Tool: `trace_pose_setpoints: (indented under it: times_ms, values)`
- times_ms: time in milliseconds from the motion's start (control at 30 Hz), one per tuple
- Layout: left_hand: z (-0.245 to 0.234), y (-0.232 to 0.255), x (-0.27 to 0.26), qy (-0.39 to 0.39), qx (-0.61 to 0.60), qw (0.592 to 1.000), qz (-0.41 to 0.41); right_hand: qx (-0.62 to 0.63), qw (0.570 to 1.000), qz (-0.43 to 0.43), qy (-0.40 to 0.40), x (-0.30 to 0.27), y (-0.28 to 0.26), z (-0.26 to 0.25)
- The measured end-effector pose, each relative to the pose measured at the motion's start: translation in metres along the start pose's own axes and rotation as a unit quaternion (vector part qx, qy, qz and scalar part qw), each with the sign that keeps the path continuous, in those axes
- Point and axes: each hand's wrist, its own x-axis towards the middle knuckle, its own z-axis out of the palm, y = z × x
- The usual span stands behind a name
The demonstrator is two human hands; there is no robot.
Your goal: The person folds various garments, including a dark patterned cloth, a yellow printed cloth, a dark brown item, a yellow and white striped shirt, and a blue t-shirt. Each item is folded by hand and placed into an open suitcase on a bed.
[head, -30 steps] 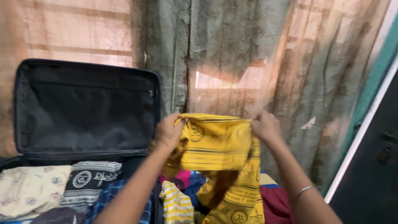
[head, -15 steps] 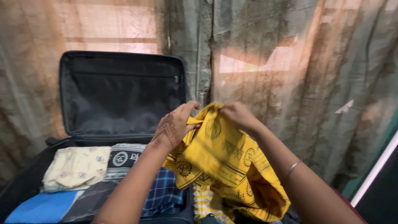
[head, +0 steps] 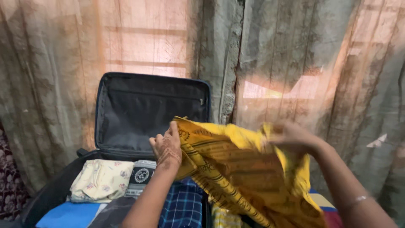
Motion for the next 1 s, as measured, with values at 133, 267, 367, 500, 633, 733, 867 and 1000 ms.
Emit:
trace_pose_setpoints:
  times_ms: [133,267,367,500,633,733,867,1000]
  values:
    - [-0.014,0.006,0.017,-0.048,-0.071,0.991,-0.102,-0.059,0.980,0.143,-0.124,-0.012,0.028,-0.005]
    - [-0.016,0.016,0.024,-0.058,-0.202,0.964,-0.165,0.195,0.959,0.198,-0.051,-0.020,0.038,-0.041]
    - [-0.023,0.027,0.043,-0.211,-0.523,0.802,-0.195,0.522,0.824,0.210,0.067,-0.011,0.021,-0.065]
    - [-0.026,0.061,0.051,-0.386,-0.731,0.561,-0.046,0.660,0.716,0.157,0.164,-0.014,0.000,-0.026]
    - [-0.030,0.116,0.053,-0.337,-0.780,0.509,-0.138,0.532,0.828,0.171,0.048,-0.033,0.019,0.078]
    - [-0.029,0.141,0.057,-0.335,-0.788,0.496,-0.141,0.379,0.906,0.171,-0.072,-0.034,0.044,0.174]
    - [-0.020,0.139,0.062,-0.374,-0.841,0.391,-0.032,0.415,0.874,0.192,-0.164,-0.050,0.064,0.204]
    - [0.003,0.107,0.050,-0.247,-0.902,0.346,0.077,0.542,0.801,0.252,-0.039,-0.049,0.036,0.153]
